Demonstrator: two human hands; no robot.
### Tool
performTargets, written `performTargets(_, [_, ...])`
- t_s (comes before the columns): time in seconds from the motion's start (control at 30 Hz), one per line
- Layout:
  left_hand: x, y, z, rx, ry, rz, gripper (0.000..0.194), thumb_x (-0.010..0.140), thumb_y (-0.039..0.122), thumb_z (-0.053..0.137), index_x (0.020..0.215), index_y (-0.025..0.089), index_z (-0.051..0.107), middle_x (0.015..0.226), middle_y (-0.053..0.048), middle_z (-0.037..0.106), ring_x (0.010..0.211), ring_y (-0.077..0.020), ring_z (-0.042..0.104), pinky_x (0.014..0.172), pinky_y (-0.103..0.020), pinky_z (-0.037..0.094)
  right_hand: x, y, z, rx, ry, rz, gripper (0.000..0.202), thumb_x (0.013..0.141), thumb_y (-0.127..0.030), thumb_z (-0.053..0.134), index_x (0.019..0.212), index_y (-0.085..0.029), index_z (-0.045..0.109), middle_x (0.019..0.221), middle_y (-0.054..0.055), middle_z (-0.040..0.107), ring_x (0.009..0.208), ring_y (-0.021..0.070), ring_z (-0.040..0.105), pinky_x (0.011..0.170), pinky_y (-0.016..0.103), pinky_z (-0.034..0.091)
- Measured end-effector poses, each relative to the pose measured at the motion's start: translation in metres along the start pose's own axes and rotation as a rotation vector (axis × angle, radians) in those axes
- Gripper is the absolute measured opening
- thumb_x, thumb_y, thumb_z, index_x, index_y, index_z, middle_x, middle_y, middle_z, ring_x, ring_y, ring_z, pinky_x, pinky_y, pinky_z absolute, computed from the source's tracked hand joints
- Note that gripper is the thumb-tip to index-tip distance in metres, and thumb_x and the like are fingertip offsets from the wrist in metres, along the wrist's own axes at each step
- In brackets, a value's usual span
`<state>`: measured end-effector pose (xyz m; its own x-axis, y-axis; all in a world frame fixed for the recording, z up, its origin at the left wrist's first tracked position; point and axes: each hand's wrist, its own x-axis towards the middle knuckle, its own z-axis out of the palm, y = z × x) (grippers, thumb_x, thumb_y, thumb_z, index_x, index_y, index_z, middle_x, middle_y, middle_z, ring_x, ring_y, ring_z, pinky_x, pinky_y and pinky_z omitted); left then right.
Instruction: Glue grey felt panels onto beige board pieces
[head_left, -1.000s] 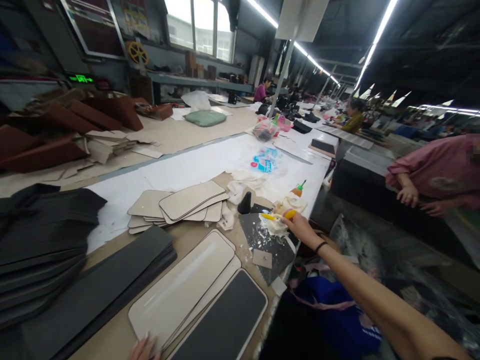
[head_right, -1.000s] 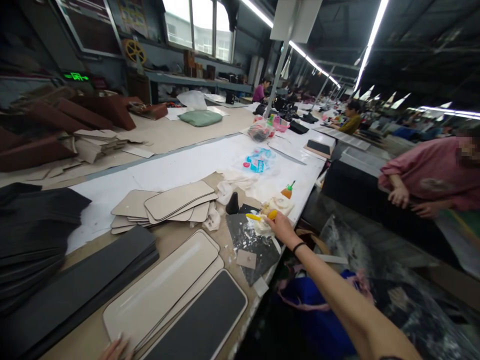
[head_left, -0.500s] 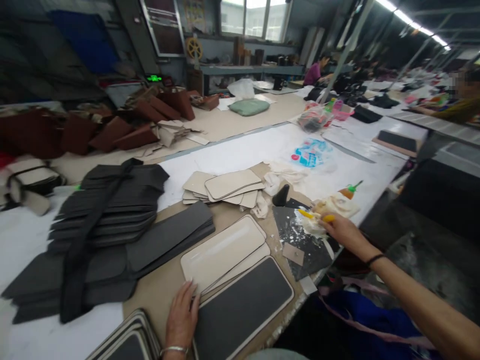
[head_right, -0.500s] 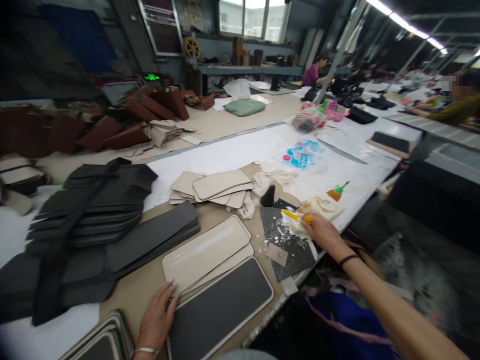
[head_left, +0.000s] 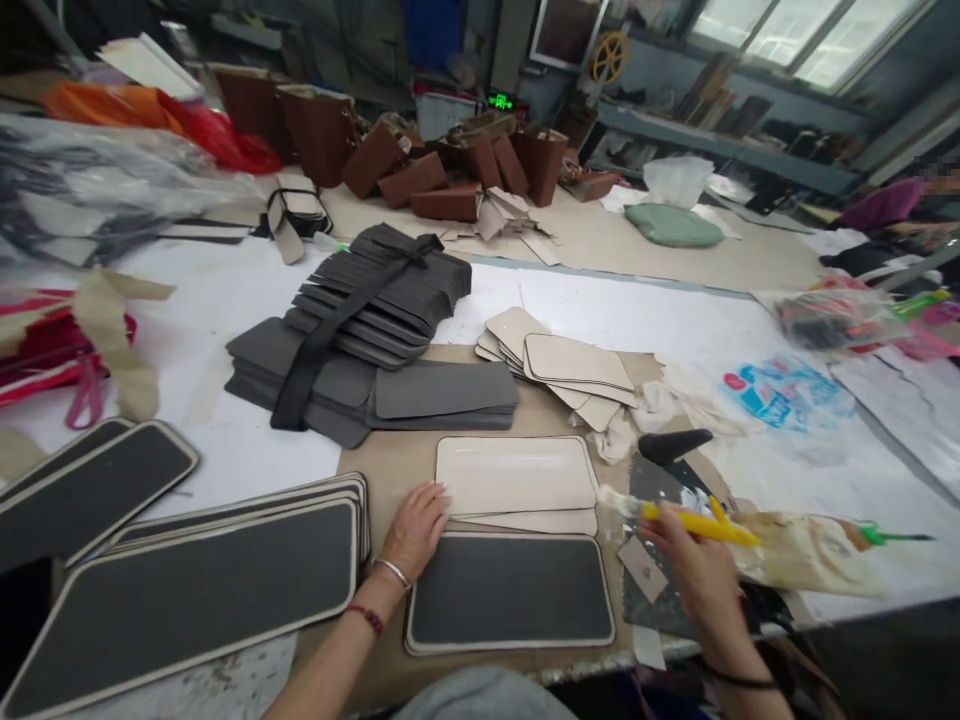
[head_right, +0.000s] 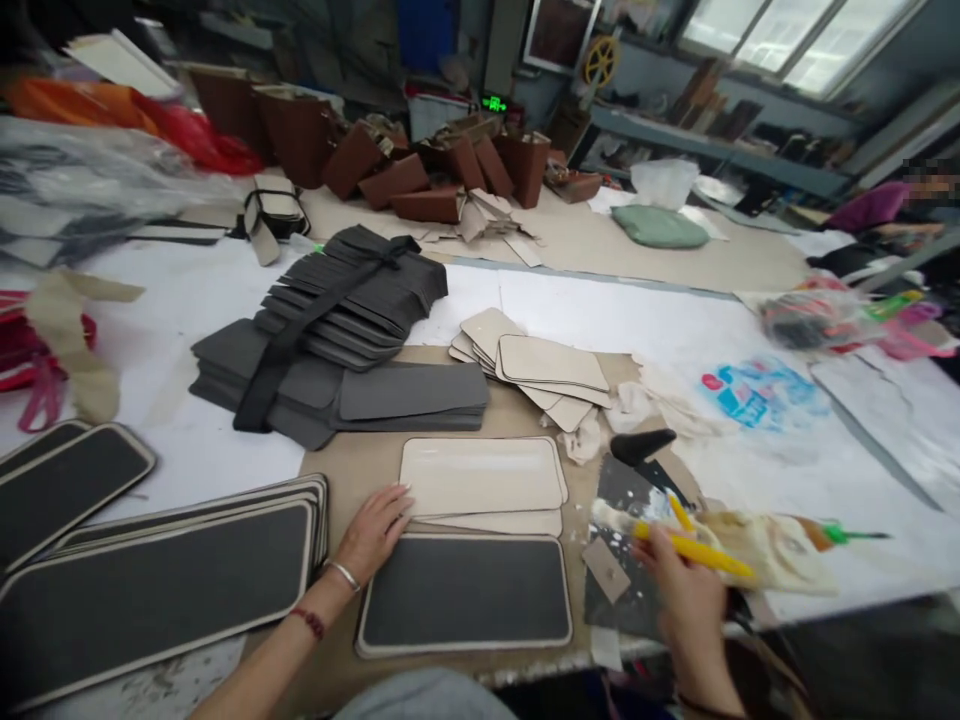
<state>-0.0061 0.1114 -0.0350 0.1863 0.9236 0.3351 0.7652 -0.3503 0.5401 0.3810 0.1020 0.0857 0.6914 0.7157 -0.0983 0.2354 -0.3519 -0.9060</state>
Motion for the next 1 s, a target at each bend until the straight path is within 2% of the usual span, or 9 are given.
performTargets(0.1, [0.001,-0.001,-0.001,-0.008,-0.020,-0.015,0.020,0.082,0.021,0.048,0.096,0.020,0.062,0.105,-0.008,0.063,0.105,-0.0196,0.054,0.089,-0.040,0.049,-0.032,-0.024,0.100,0.071,-0.375,-0.012,0.043,0.062,-0.052,0.066,0.083,-0.015,0.058,0.071,0.006,0.065,0.066,0.0213,0.064,0.065,0.037,0.056])
performTargets(0.2, [0.000,-0.003,0.000,-0.012,-0.019,-0.018,0.020,0.083,0.021,0.047,0.096,0.020,0.062,0.106,-0.008,0.063,0.105,-0.0193,0.054,0.089,-0.039,0.048,-0.057,-0.040,0.172,0.095,-0.518,-0.063,0.043,0.064,-0.055,0.063,0.080,-0.015,0.057,0.070,0.004,0.063,0.064,0.0193,0.063,0.064,0.036,0.055])
performTargets(0.3, [-0.001,-0.004,0.000,-0.015,-0.012,-0.015,0.020,0.083,0.022,0.048,0.097,0.020,0.062,0.107,-0.008,0.063,0.105,-0.0192,0.054,0.089,-0.039,0.048,-0.073,-0.042,0.212,0.100,-0.585,-0.072,0.041,0.067,-0.055,0.060,0.080,-0.016,0.056,0.068,0.004,0.063,0.061,0.0179,0.061,0.063,0.034,0.053])
performTargets(0.4, [-0.001,-0.004,-0.001,-0.012,-0.014,-0.004,0.019,0.082,0.022,0.049,0.097,0.020,0.061,0.107,-0.008,0.063,0.105,-0.0191,0.054,0.089,-0.038,0.048,-0.080,-0.036,0.231,0.066,-0.625,-0.103,0.038,0.071,-0.054,0.056,0.080,-0.017,0.057,0.067,0.003,0.063,0.062,0.0170,0.060,0.064,0.032,0.051])
performTargets(0.5, [0.000,-0.005,-0.001,-0.009,-0.001,0.016,0.019,0.083,0.022,0.049,0.097,0.020,0.062,0.105,-0.007,0.063,0.104,-0.0194,0.055,0.088,-0.038,0.049,-0.071,-0.027,0.234,-0.018,-0.604,-0.153,0.038,0.073,-0.054,0.053,0.080,-0.017,0.059,0.065,0.003,0.063,0.061,0.0161,0.059,0.063,0.030,0.049])
performTargets(0.57, [0.000,-0.005,-0.001,-0.008,0.010,0.028,0.019,0.083,0.023,0.048,0.096,0.020,0.062,0.104,-0.007,0.064,0.103,-0.0196,0.055,0.087,-0.038,0.049,-0.055,-0.021,0.225,-0.078,-0.554,-0.180,0.039,0.074,-0.054,0.051,0.080,-0.016,0.060,0.066,0.003,0.064,0.060,0.0158,0.059,0.062,0.029,0.048])
performTargets(0.8, [0.001,-0.008,0.000,0.023,0.029,0.085,0.020,0.083,0.023,0.048,0.097,0.020,0.061,0.103,-0.007,0.064,0.101,-0.0200,0.056,0.084,-0.037,0.050,0.015,-0.010,0.164,-0.313,-0.318,-0.228,0.048,0.072,-0.058,0.049,0.078,-0.013,0.065,0.061,0.008,0.064,0.059,0.0197,0.060,0.058,0.029,0.044])
performTargets(0.9, [0.002,-0.007,-0.001,0.041,0.038,0.098,0.019,0.083,0.023,0.048,0.097,0.019,0.061,0.103,-0.007,0.064,0.100,-0.0202,0.056,0.083,-0.037,0.051,0.024,-0.014,0.142,-0.409,-0.251,-0.282,0.048,0.073,-0.059,0.047,0.079,-0.015,0.065,0.062,0.007,0.064,0.060,0.0201,0.060,0.060,0.030,0.043])
performTargets(1.0, [0.003,-0.005,-0.001,0.050,0.046,0.101,0.018,0.083,0.022,0.048,0.095,0.019,0.061,0.103,-0.008,0.063,0.100,-0.0207,0.055,0.083,-0.038,0.050,0.020,-0.016,0.120,-0.500,-0.200,-0.371,0.047,0.075,-0.058,0.045,0.082,-0.016,0.064,0.067,0.007,0.065,0.064,0.0202,0.060,0.064,0.030,0.042])
